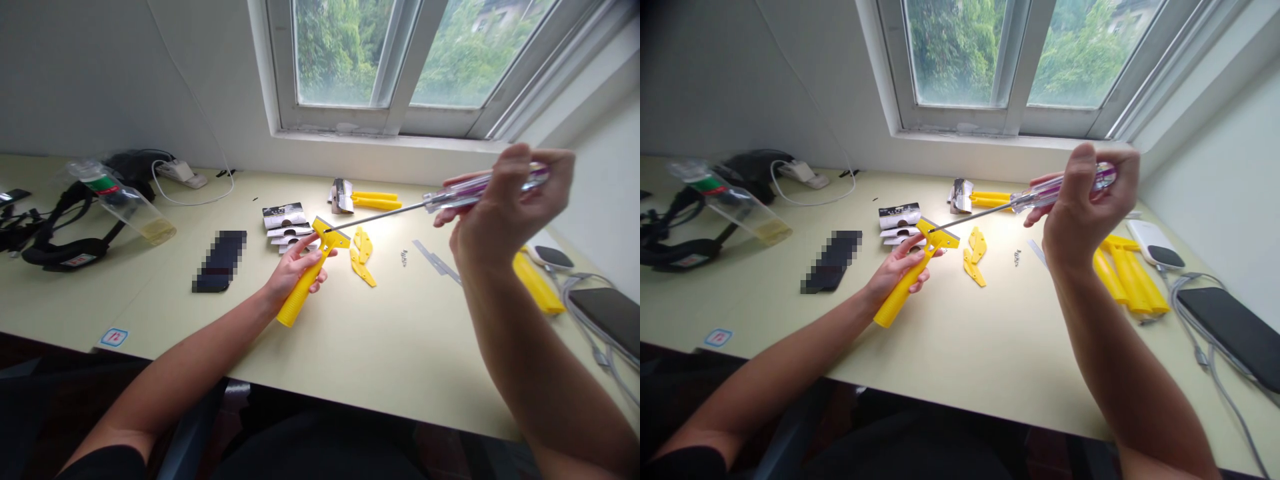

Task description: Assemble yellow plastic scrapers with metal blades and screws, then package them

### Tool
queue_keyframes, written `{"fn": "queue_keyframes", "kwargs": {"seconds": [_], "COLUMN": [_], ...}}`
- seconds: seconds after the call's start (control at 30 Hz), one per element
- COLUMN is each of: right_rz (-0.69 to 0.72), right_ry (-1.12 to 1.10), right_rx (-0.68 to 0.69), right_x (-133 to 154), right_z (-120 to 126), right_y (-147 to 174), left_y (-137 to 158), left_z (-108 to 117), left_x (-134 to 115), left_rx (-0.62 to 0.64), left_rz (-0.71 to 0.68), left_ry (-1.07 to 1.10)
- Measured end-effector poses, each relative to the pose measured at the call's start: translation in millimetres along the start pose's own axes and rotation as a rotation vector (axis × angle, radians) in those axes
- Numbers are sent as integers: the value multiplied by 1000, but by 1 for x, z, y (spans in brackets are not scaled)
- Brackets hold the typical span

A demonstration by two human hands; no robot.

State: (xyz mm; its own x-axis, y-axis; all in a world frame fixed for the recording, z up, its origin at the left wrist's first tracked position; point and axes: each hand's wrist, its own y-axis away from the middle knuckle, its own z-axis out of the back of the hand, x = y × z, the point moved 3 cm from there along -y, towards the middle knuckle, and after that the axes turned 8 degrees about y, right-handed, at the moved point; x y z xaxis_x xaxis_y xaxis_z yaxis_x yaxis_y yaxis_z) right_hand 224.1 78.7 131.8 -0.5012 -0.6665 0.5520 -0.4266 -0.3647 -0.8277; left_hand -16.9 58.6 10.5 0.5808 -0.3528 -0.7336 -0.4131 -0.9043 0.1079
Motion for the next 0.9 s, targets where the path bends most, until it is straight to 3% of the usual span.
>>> {"fn": "queue_keyframes", "kwargs": {"seconds": [0.13, 0.33, 0.47, 0.53, 0.6, 0.67, 0.73, 0.8, 0.9], "right_rz": [98, 294, 292, 252, 222, 219, 222, 258, 289], "right_ry": [62, -3, 254, 351, 303, 279, 432, 546, 414], "right_rx": [63, 611, 611, 701, 778, 716, 536, 479, 642], "right_x": [6, 38, 40, 36, 34, 33, 32, 32, 31], "right_z": [3, 6, 17, 19, 20, 23, 28, 30, 27], "right_y": [6, 4, -4, -6, -8, -12, -16, -18, -16], "left_y": [-1, -5, -4, -4, -4, -3, -2, -1, 0], "left_z": [2, 11, 12, 11, 9, 7, 4, 2, 0], "left_x": [0, -3, -6, -7, -6, -6, -7, -7, -7], "left_rx": [-48, -116, -139, -152, -153, -147, -145, -151, -173], "left_rz": [4, -13, -56, -63, -67, -77, -92, -99, -96], "left_ry": [0, -6, -7, -12, -28, -45, -58, -60, -49]}}
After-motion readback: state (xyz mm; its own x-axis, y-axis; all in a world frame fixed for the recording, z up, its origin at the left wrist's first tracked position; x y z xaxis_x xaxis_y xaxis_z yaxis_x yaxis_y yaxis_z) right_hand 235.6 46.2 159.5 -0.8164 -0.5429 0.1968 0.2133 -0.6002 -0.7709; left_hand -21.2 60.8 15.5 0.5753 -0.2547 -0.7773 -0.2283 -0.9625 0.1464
